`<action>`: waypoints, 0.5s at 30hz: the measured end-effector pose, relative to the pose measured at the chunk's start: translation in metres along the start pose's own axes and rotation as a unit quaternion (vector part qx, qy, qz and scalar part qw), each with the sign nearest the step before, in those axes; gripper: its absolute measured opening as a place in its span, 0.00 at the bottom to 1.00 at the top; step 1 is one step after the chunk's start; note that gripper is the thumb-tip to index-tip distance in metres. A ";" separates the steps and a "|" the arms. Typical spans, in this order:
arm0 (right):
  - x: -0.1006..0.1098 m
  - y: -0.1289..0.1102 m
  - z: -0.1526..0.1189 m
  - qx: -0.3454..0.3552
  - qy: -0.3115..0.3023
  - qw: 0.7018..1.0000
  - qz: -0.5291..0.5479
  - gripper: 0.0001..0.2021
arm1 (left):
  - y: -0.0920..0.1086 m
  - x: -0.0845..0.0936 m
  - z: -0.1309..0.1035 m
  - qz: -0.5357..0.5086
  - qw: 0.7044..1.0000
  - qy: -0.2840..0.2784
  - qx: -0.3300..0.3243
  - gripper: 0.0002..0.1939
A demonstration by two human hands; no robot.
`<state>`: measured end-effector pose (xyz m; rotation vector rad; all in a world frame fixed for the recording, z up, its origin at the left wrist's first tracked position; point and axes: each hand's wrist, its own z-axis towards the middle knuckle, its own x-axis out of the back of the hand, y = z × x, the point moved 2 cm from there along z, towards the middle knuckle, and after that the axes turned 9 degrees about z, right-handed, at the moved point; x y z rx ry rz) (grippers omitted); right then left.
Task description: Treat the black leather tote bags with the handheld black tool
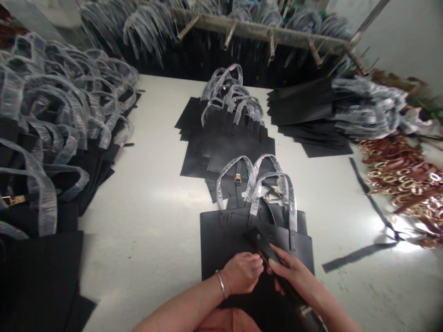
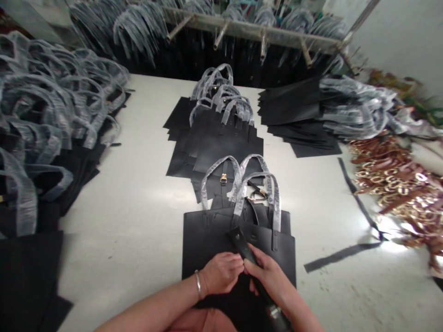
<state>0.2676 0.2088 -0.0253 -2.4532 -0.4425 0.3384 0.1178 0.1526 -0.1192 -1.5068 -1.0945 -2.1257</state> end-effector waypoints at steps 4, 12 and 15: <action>-0.004 -0.002 0.001 0.002 0.014 1.000 -0.017 0.36 | 0.000 0.003 0.002 -0.010 1.000 0.009 0.014 0.04; -0.029 -0.031 0.033 0.052 -0.026 0.997 -0.052 0.31 | -0.003 -0.003 0.003 -0.023 0.998 -0.005 0.056 0.03; -0.040 -0.048 0.049 0.076 -0.021 0.994 -0.071 0.29 | -0.006 -0.004 0.004 -0.025 0.996 0.002 0.082 0.04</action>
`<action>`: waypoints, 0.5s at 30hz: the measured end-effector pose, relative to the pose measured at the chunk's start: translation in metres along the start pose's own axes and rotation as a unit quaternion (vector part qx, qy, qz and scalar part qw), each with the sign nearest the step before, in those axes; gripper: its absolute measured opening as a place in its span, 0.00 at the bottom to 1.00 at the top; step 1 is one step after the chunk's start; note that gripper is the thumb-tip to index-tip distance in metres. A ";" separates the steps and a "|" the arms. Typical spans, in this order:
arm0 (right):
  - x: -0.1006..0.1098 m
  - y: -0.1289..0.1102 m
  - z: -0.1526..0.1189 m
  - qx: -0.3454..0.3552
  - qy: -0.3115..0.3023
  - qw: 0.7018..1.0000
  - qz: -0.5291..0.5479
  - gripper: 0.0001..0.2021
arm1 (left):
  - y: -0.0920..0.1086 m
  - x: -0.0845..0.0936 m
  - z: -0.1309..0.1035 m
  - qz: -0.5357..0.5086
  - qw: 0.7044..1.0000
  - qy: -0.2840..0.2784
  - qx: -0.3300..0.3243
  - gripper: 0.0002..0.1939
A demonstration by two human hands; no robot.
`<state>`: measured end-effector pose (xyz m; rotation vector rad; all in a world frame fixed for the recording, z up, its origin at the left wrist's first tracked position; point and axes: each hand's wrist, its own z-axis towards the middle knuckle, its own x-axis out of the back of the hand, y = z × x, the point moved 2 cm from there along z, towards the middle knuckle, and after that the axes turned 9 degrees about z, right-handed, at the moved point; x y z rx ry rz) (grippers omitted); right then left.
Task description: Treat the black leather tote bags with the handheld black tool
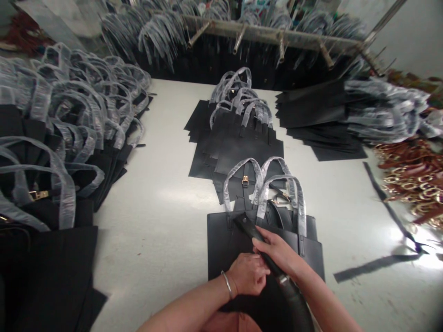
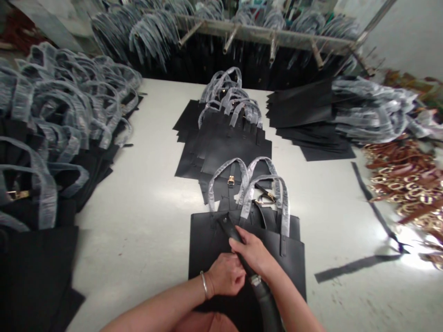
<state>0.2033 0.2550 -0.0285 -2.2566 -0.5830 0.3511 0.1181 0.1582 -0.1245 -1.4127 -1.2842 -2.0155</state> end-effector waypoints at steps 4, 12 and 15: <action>0.000 0.001 0.000 -0.018 -0.002 1.000 -0.005 0.29 | -0.002 0.002 0.001 -0.027 0.999 0.023 0.023 0.04; -0.008 -0.006 0.005 -0.039 -0.007 0.999 0.007 0.27 | -0.004 0.000 0.002 -0.023 0.999 0.011 0.030 0.03; -0.008 -0.010 0.002 -0.046 -0.014 0.999 0.003 0.27 | -0.004 0.000 0.002 -0.030 0.999 0.006 0.025 0.04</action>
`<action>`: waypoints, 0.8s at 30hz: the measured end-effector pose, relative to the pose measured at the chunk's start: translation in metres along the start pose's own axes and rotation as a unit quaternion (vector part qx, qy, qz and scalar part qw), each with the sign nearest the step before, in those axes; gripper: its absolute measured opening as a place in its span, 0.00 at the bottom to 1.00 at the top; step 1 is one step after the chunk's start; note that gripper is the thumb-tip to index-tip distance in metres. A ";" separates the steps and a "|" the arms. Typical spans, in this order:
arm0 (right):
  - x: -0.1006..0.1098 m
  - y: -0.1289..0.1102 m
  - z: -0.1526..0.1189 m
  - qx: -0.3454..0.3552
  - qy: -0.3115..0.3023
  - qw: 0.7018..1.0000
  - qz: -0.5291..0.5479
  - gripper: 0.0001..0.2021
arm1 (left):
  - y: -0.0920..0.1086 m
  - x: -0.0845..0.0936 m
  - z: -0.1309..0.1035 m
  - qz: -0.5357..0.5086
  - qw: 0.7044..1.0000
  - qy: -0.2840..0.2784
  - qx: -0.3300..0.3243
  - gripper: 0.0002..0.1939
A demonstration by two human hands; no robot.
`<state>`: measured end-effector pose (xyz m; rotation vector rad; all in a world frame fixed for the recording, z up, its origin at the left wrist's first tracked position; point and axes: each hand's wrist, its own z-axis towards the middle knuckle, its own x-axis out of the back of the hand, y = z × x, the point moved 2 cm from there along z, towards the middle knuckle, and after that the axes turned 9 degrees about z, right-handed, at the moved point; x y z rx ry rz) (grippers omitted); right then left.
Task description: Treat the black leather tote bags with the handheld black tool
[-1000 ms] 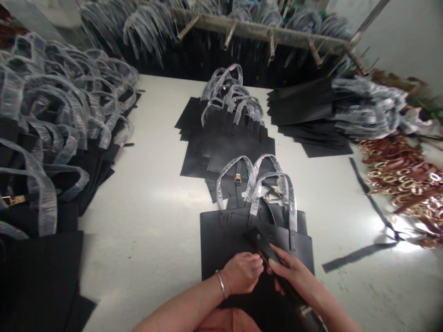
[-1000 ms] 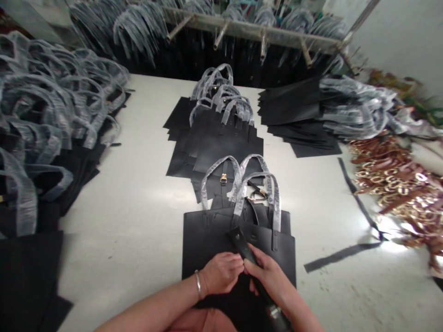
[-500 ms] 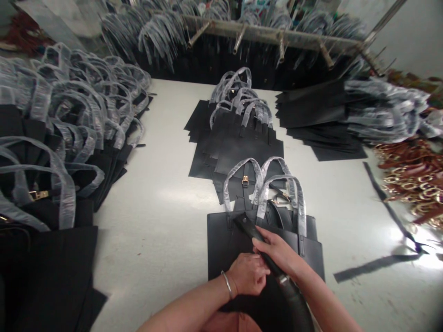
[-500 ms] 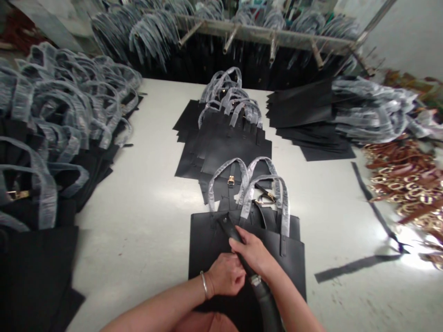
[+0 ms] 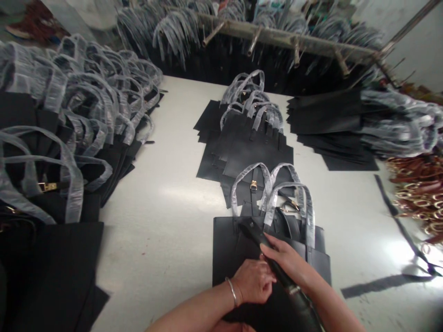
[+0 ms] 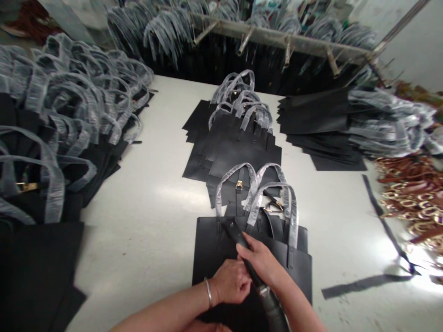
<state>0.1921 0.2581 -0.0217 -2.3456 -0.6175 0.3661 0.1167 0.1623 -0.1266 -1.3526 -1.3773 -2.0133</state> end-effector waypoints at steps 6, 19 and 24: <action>-0.004 -0.003 0.003 -0.022 -0.001 1.000 0.007 0.29 | -0.001 -0.001 0.000 -0.016 1.000 0.007 0.008 0.03; -0.001 -0.002 0.005 0.037 0.082 0.996 -0.012 0.34 | 0.000 -0.001 -0.001 -0.055 0.998 0.013 0.012 0.05; 0.013 -0.002 -0.017 0.035 0.085 0.995 0.029 0.38 | -0.012 0.020 -0.006 -0.129 0.983 0.095 0.091 0.16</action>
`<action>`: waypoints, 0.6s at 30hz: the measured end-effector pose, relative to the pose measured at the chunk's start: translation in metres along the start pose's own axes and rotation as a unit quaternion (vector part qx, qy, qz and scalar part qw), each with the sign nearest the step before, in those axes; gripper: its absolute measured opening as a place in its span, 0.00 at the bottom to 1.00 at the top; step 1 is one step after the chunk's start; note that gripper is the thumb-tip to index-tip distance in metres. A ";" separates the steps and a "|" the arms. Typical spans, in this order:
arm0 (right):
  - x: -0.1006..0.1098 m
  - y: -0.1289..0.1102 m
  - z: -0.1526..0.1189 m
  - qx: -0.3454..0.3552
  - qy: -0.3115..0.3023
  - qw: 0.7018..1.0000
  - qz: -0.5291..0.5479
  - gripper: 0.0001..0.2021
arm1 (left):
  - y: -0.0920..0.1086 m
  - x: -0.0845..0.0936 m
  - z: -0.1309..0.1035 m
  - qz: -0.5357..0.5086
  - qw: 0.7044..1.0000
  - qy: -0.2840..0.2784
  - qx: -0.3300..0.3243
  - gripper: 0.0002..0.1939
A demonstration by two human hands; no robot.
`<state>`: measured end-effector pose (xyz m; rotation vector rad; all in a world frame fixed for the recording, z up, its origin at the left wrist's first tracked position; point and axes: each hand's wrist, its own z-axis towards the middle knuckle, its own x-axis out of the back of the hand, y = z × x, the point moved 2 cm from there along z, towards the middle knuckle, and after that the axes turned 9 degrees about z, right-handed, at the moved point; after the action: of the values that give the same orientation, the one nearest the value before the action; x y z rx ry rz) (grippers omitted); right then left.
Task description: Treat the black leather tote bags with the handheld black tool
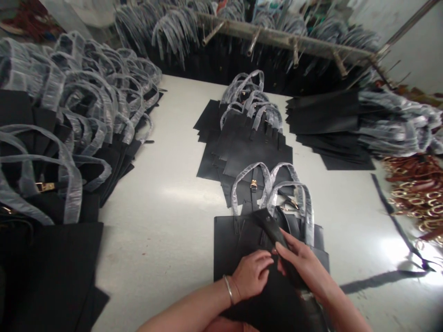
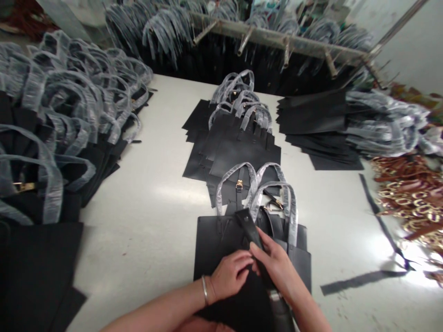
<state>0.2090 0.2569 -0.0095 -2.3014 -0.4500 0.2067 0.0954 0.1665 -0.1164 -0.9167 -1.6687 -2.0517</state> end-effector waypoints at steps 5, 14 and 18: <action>0.012 0.015 -0.028 -0.036 0.006 0.999 0.012 0.40 | -0.027 0.050 0.029 0.121 0.960 0.061 0.246 0.21; 0.007 0.036 -0.030 -0.014 -0.039 0.999 0.016 0.37 | -0.065 0.072 0.060 -0.130 0.938 -0.012 0.320 0.08; 0.001 0.032 -0.029 -0.018 -0.075 0.996 0.040 0.35 | -0.070 0.068 0.055 -0.231 0.917 -0.039 0.324 0.07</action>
<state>0.2260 0.2172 -0.0130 -2.3512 -0.4405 0.4169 0.0159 0.2459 -0.1172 -0.3996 -2.5669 -1.5000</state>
